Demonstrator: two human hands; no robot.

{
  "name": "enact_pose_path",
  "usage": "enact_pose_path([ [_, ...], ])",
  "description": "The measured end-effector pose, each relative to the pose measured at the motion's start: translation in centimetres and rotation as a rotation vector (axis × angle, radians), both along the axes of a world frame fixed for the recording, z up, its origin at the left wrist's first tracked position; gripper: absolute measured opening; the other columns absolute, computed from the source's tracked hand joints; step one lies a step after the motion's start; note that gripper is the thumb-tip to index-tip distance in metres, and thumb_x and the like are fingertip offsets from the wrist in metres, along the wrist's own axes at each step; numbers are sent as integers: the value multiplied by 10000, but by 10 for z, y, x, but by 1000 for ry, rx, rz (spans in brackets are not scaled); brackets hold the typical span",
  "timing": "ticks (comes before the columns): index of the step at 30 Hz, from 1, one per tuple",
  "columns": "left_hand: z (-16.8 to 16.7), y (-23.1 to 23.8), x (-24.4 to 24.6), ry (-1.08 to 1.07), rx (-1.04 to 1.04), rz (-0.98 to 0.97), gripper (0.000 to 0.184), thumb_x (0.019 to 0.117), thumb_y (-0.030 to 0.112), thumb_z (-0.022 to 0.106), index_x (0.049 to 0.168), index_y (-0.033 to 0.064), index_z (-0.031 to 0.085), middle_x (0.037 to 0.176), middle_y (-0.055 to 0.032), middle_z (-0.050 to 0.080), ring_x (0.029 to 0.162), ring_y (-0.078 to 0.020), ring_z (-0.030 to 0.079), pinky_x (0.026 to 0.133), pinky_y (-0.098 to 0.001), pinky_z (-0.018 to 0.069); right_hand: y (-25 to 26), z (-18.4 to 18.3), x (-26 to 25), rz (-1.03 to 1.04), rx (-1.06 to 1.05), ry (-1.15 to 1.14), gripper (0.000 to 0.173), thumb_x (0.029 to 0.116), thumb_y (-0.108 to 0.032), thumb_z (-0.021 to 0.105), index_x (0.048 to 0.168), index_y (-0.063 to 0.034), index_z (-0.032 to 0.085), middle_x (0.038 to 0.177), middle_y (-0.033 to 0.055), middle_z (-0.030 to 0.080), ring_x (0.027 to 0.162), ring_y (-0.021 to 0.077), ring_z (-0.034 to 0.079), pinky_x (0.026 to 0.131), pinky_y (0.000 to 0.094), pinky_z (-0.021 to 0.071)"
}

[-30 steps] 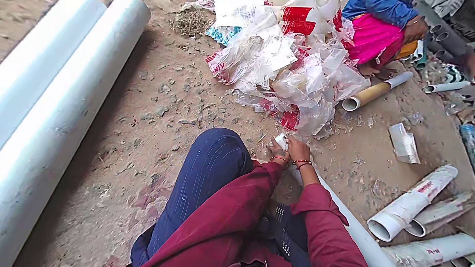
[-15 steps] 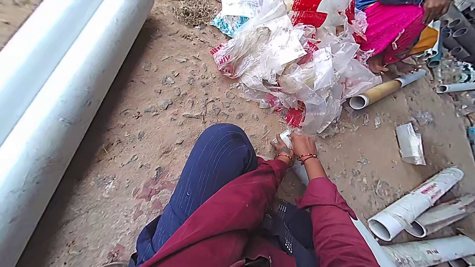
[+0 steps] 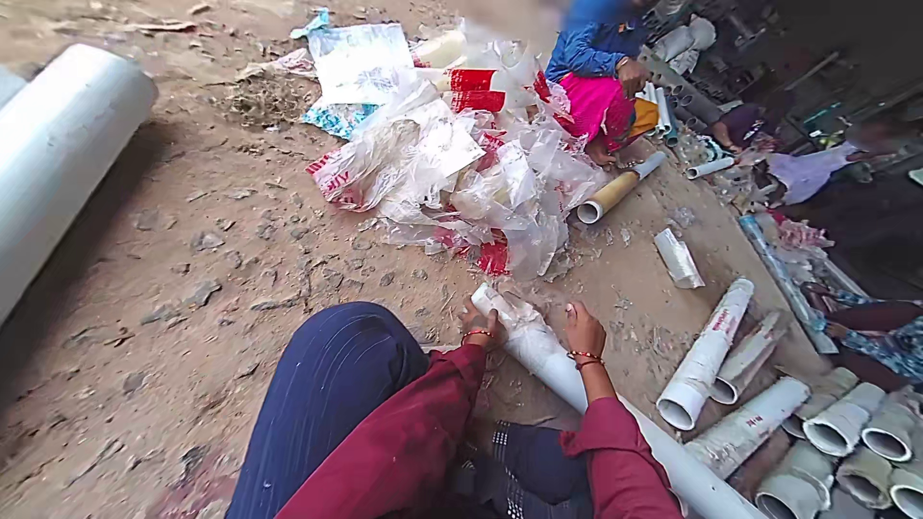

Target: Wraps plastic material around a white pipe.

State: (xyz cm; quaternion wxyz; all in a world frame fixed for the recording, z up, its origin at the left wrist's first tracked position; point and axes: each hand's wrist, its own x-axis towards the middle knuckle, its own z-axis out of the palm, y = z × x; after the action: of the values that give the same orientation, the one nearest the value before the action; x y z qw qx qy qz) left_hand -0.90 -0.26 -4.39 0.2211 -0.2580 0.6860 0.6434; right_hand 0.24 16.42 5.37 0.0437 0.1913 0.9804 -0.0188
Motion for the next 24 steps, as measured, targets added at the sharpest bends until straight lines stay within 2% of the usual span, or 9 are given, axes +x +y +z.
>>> enact_pose_path([
  [2, -1, 6, -9, -1, -31, -28, 892, 991, 320, 660, 1609, -55, 138, 1600, -363, 291, 1460, -454, 406, 1189, -502, 372, 40, -21, 28, -161, 25, -36, 356, 1104, -181, 418, 1327, -25, 648, 1180, 233, 725, 1140, 405, 688, 979, 561, 505],
  [4, 16, -5, -14, -60, -3, -168, 848, 1070, 403, 529, 1619, -51, 69, 1663, -320, 182, 1539, -401, 289, 1236, -484, 287, 60, -46, 53, -229, 0, -11, 348, 1095, -157, 431, 1320, -13, 654, 1219, 220, 716, 1190, 377, 667, 1031, 532, 488],
  [5, 10, -4, -17, -53, -18, -135, 824, 1075, 444, 491, 1620, -51, 121, 1648, -314, 240, 1519, -401, 328, 1221, -510, 310, 62, -56, 60, -244, -4, 73, 339, 1087, -145, 442, 1295, -4, 669, 1189, 217, 729, 1161, 373, 686, 1010, 531, 503],
  [7, -4, 0, -26, -75, -21, -28, 888, 1027, 577, 532, 1587, -51, 249, 1593, -303, 355, 1484, -390, 386, 1196, -536, 346, 59, -67, 66, -231, 11, 159, 333, 1083, -139, 444, 1266, 9, 679, 1165, 206, 740, 1126, 357, 705, 989, 519, 511],
  [9, -10, -5, -28, -50, -122, -84, 923, 1010, 629, 522, 1519, -121, 345, 1529, -351, 421, 1452, -437, 419, 1184, -576, 338, 56, -68, 66, -224, 8, 156, 334, 1086, -140, 437, 1265, 11, 675, 1166, 199, 743, 1124, 344, 708, 990, 507, 513],
  [11, -13, -9, -31, -37, -194, -163, 898, 1011, 627, 524, 1476, -132, 407, 1485, -362, 465, 1407, -461, 466, 1145, -601, 374, 58, -67, 65, -222, 8, 152, 332, 1084, -148, 435, 1252, 4, 678, 1156, 190, 747, 1117, 332, 712, 988, 499, 515],
  [13, -12, -10, -31, -36, -209, -192, 809, 1049, 556, 504, 1489, -115, 394, 1487, -360, 461, 1387, -467, 486, 1115, -603, 410, 60, -68, 66, -210, 6, 197, 322, 1077, -142, 451, 1221, 16, 692, 1123, 200, 753, 1088, 346, 722, 966, 508, 524],
  [20, -5, -14, -26, 18, -186, -225, 602, 1118, 360, 436, 1532, -70, 357, 1526, -349, 422, 1444, -454, 418, 1170, -600, 333, 59, -65, 66, -264, -34, 210, 331, 1080, -153, 446, 1242, 12, 682, 1120, 197, 754, 1076, 347, 727, 950, 502, 534],
  [24, 9, -12, -32, 12, -491, -441, 622, 1119, 390, 402, 1527, -79, 370, 1523, -337, 448, 1440, -436, 454, 1174, -569, 359, 60, -69, 66, -232, -9, 245, 324, 1075, -149, 457, 1209, 22, 696, 1090, 204, 758, 1051, 346, 735, 933, 504, 537],
])
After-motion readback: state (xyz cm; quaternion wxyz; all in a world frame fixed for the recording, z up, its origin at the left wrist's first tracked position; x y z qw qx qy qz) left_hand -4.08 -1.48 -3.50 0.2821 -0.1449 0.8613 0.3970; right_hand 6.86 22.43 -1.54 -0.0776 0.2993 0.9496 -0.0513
